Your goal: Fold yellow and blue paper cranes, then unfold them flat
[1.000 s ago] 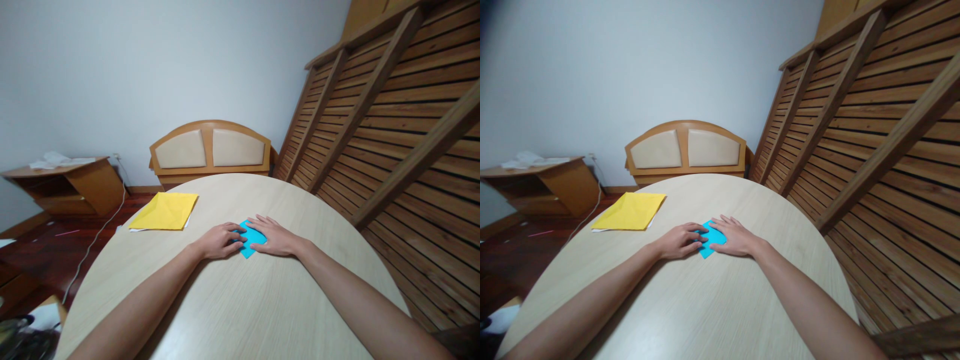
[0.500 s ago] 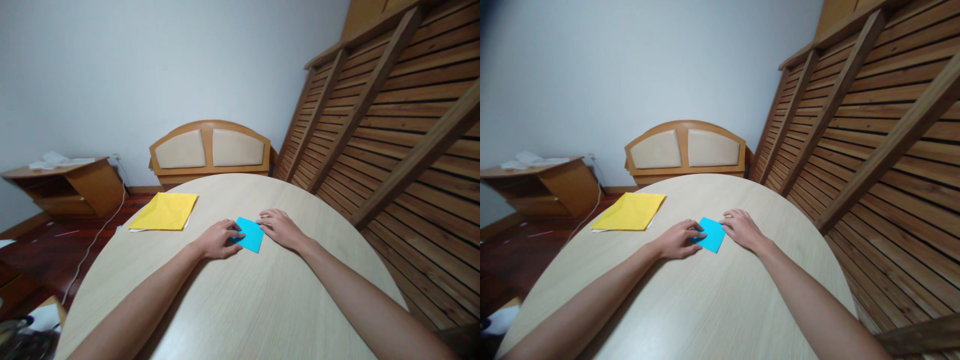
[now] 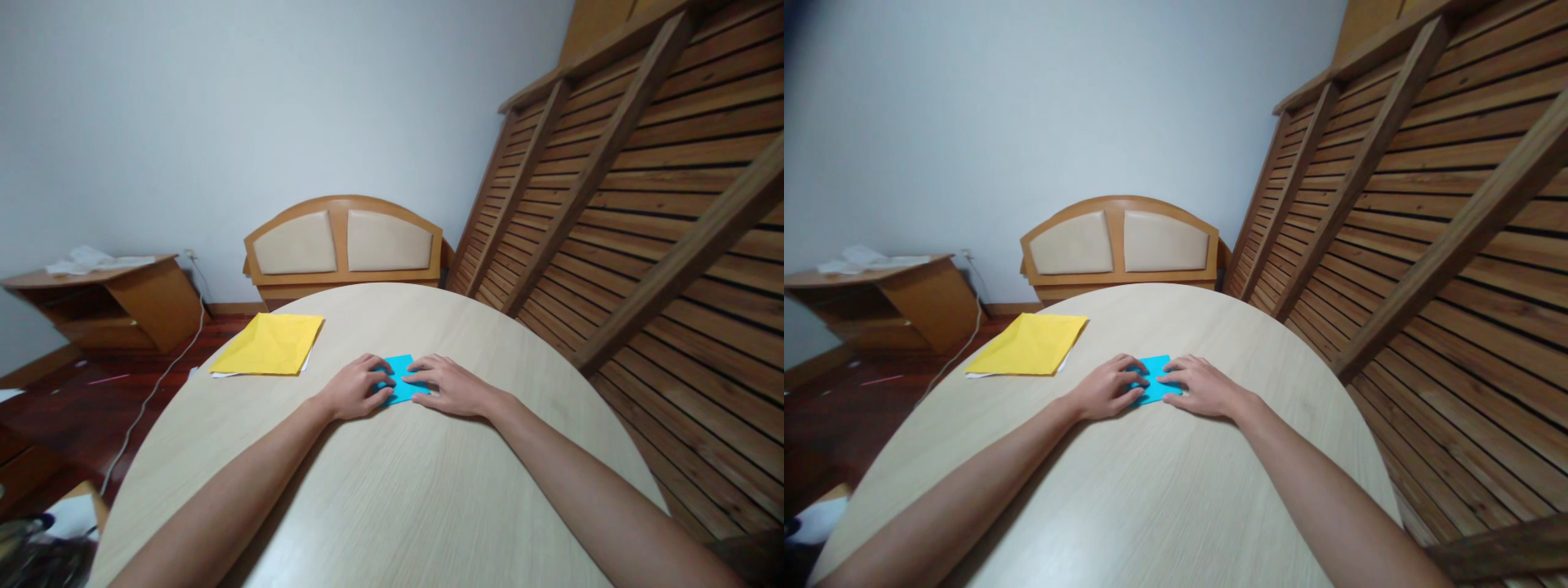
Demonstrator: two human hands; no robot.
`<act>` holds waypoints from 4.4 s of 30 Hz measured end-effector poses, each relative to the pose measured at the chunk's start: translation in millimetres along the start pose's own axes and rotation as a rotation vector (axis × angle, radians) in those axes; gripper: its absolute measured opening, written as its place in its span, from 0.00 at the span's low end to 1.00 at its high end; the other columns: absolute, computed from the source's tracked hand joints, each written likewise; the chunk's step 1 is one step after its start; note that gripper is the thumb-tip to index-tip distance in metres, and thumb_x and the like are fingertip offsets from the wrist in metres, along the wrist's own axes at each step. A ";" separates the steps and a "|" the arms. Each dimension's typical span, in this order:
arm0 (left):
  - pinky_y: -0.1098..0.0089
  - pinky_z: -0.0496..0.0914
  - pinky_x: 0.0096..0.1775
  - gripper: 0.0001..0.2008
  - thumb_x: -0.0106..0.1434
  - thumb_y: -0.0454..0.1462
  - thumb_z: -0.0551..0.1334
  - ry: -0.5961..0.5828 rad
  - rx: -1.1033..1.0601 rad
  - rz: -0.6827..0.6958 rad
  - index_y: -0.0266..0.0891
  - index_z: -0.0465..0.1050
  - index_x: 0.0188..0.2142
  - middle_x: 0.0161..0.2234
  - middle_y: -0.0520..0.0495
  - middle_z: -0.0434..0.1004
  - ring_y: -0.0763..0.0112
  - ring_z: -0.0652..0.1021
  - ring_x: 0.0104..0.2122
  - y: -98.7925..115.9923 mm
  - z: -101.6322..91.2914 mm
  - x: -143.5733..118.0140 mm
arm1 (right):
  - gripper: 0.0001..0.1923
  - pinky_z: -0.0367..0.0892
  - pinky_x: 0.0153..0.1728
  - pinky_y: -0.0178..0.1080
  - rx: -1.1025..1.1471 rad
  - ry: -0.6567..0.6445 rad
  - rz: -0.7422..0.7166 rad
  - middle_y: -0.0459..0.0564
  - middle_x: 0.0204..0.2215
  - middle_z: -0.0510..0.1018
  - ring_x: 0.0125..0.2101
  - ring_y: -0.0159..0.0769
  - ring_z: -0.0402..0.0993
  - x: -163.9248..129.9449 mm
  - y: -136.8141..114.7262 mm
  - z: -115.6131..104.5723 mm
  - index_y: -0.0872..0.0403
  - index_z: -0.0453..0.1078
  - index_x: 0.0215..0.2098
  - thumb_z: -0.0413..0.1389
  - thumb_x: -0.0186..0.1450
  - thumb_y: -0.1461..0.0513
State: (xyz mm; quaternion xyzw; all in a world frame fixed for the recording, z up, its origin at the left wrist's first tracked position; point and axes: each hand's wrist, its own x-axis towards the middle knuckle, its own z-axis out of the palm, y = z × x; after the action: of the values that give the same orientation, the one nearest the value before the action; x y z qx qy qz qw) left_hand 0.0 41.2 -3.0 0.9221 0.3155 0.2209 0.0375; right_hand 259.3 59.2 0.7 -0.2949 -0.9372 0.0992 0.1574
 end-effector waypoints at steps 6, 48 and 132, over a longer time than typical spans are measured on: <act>0.58 0.69 0.53 0.15 0.70 0.38 0.52 -0.013 0.007 -0.056 0.40 0.76 0.48 0.48 0.42 0.78 0.60 0.76 0.48 -3.1 1.8 0.9 | 0.17 0.56 0.61 0.51 0.005 0.016 -0.030 0.51 0.56 0.75 0.58 0.46 0.65 -1.0 6.1 -0.3 0.45 0.75 0.54 0.51 0.71 0.55; 0.66 0.70 0.40 0.13 0.71 0.42 0.54 -0.014 0.098 -0.098 0.38 0.74 0.39 0.34 0.43 0.80 0.62 0.79 0.36 -3.1 0.2 1.0 | 0.10 0.65 0.41 0.41 0.024 0.195 0.116 0.53 0.38 0.80 0.39 0.42 0.75 10.3 1.1 15.0 0.53 0.73 0.42 0.49 0.72 0.61; 0.68 0.74 0.32 0.13 0.58 0.37 0.56 0.470 -0.699 -0.546 0.37 0.79 0.33 0.45 0.39 0.82 0.64 0.80 0.36 -18.1 6.0 4.8 | 0.10 0.70 0.41 0.41 0.686 0.318 0.293 0.52 0.40 0.82 0.39 0.40 0.77 9.2 16.9 17.9 0.55 0.79 0.39 0.56 0.63 0.61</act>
State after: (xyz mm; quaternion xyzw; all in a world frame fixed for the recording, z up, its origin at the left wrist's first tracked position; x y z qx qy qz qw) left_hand -4.3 59.0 -10.3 0.6635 0.4525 0.4971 0.3284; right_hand 254.6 76.5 -18.5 -0.3673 -0.7619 0.3807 0.3738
